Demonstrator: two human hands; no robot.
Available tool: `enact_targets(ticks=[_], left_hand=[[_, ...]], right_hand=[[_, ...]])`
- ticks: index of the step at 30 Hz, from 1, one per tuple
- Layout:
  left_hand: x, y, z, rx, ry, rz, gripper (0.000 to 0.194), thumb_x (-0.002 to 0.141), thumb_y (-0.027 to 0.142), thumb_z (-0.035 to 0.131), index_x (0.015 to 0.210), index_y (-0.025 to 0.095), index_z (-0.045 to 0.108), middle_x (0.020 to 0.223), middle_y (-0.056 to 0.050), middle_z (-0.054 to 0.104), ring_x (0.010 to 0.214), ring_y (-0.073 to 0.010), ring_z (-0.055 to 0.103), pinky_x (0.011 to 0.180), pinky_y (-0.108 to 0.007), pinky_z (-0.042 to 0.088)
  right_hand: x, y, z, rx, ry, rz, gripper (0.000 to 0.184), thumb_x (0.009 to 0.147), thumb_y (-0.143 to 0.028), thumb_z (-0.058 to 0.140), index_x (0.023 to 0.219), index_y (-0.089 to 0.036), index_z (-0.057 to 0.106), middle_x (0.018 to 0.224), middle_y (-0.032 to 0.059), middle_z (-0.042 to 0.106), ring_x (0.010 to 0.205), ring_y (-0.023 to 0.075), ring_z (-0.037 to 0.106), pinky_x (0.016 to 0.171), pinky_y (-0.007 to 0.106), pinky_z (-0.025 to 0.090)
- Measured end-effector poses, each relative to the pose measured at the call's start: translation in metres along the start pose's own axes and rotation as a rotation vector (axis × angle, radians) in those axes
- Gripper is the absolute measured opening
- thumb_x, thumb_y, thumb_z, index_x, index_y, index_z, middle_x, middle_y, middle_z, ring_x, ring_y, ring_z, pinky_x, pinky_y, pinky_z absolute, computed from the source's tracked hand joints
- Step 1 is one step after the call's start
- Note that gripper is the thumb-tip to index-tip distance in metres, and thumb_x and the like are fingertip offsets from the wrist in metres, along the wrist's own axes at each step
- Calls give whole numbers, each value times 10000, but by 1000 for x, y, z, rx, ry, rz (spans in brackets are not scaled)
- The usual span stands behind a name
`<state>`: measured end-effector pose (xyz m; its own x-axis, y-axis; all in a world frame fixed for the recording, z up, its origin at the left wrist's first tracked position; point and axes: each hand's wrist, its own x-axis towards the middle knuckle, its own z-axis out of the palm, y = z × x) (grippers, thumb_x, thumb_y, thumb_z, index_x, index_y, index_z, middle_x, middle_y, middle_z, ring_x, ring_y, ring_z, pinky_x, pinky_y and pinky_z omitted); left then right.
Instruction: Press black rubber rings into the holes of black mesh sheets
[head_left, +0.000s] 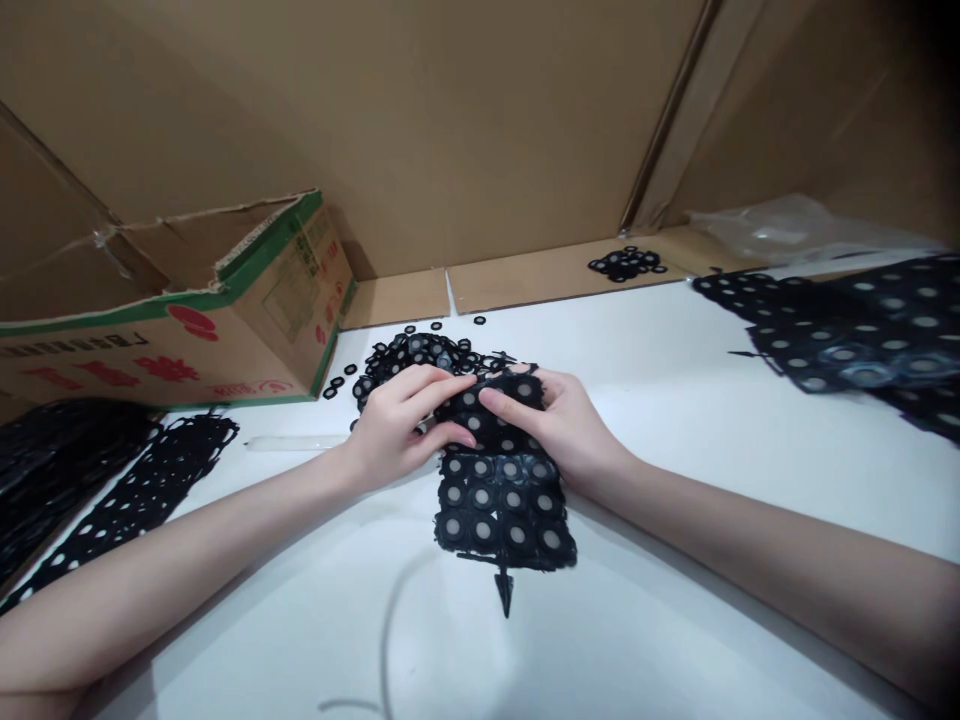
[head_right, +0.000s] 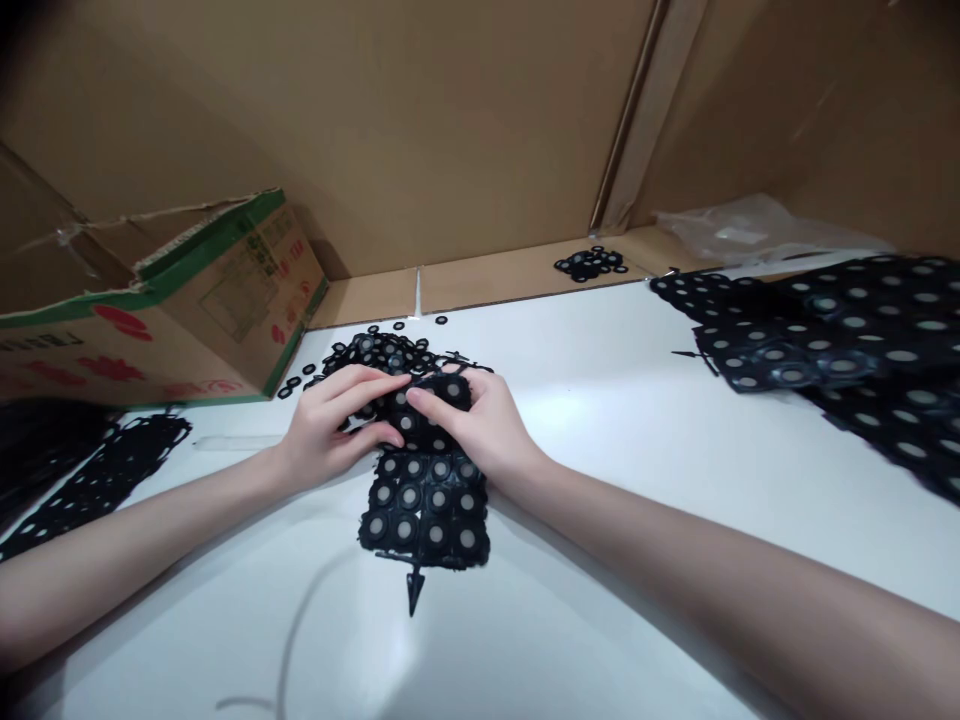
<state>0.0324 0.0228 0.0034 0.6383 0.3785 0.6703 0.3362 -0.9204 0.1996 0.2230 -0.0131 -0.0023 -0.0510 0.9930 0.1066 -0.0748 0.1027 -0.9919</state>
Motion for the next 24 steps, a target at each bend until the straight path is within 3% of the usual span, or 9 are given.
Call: enact_targets(ticks=[4, 10, 14, 19, 24], left_hand=[[0, 3, 3, -44, -6, -61, 390, 799, 346, 690, 1114, 130, 612, 911, -91, 649, 813, -177, 614, 724, -291, 521], [2, 4, 5, -109, 32, -216, 77, 828, 150, 620, 898, 158, 651, 795, -28, 674, 723, -138, 620, 681, -244, 491], [2, 2, 4, -169, 23, -313, 134, 738, 45, 621, 796, 165, 643, 776, -6, 687, 723, -143, 631, 692, -244, 489], [0, 2, 6, -194, 42, -369, 301, 606, -94, 486, 697, 156, 628, 700, 18, 660, 663, -121, 602, 630, -214, 453], [2, 4, 9, -200, 56, -372, 179, 704, -16, 595, 707, 151, 658, 675, 8, 655, 626, -117, 592, 600, -221, 438]], right_hand=[[-1, -1, 0, 37, -9, 4, 260, 695, -408, 729, 692, -182, 600, 696, -11, 587, 655, 131, 529, 625, 273, 429], [-3, -5, 5, -173, -9, -94, 292, 638, -396, 755, 638, -181, 556, 647, -27, 534, 643, 132, 492, 616, 273, 406], [-4, -3, 6, -231, -2, -112, 284, 601, -362, 779, 635, -184, 560, 646, -32, 548, 645, 140, 505, 626, 280, 408], [-5, 1, 7, -322, 23, -157, 250, 617, -358, 774, 670, -191, 596, 674, -22, 597, 685, 164, 540, 655, 294, 419], [-3, 3, 6, -305, 25, -136, 251, 607, -358, 780, 719, -187, 634, 734, 5, 655, 739, 193, 593, 703, 322, 453]])
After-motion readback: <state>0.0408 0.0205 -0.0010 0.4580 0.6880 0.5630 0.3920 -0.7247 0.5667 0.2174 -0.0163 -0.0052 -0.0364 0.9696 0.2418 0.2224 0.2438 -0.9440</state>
